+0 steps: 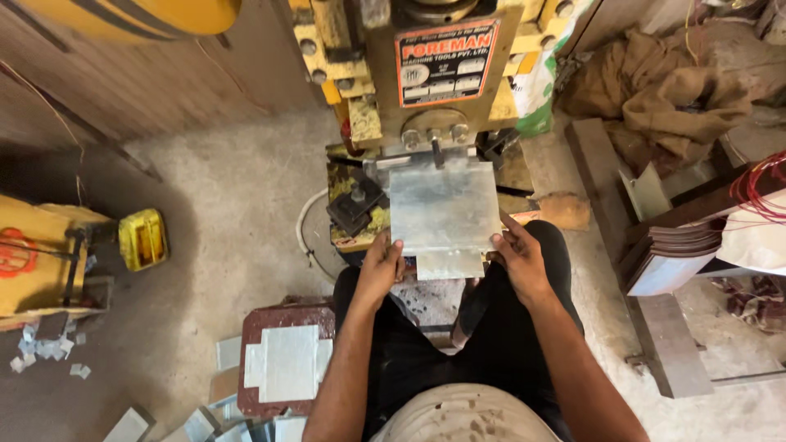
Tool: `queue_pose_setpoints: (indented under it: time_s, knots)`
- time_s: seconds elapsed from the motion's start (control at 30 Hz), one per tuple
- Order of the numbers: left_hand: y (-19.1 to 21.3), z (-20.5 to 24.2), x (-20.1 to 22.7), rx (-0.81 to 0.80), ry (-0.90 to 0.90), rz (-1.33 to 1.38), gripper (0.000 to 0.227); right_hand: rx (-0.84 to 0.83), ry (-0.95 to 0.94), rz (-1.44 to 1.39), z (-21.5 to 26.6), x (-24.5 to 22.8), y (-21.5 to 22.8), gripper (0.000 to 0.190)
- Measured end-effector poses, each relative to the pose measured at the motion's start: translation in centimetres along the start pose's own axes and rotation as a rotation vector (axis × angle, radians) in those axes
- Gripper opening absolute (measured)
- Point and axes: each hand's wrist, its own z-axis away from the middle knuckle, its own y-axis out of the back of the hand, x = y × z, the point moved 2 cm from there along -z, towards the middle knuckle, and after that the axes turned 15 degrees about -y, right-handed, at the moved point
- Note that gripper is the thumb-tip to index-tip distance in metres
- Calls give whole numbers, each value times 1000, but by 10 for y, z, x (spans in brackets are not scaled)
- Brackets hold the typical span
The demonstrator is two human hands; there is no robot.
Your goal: The person places rectangular metal sheets into a hydraulic press machine, operates the lever to cut the sheets, and then removes the cut pieces. The cut pieces are placed on a nearby surface.
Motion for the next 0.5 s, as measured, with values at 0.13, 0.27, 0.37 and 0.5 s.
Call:
queue_pose_setpoints:
  time_s: [0.13,0.27,0.37,0.5]
  knots:
    - [2,-2,2,55,88,114,35,48,78,-15,-22,-1,3,54]
    - [5,-11,1,106,74,182,36,99,149,48,-24,-15,-9,45]
    - [7,-13,2,133,93,290,38,91,86,-34,-18,-24,-18,45]
    - [8,-12,4,159,131,345,40,18,62,-159,-14,-32,-19,43]
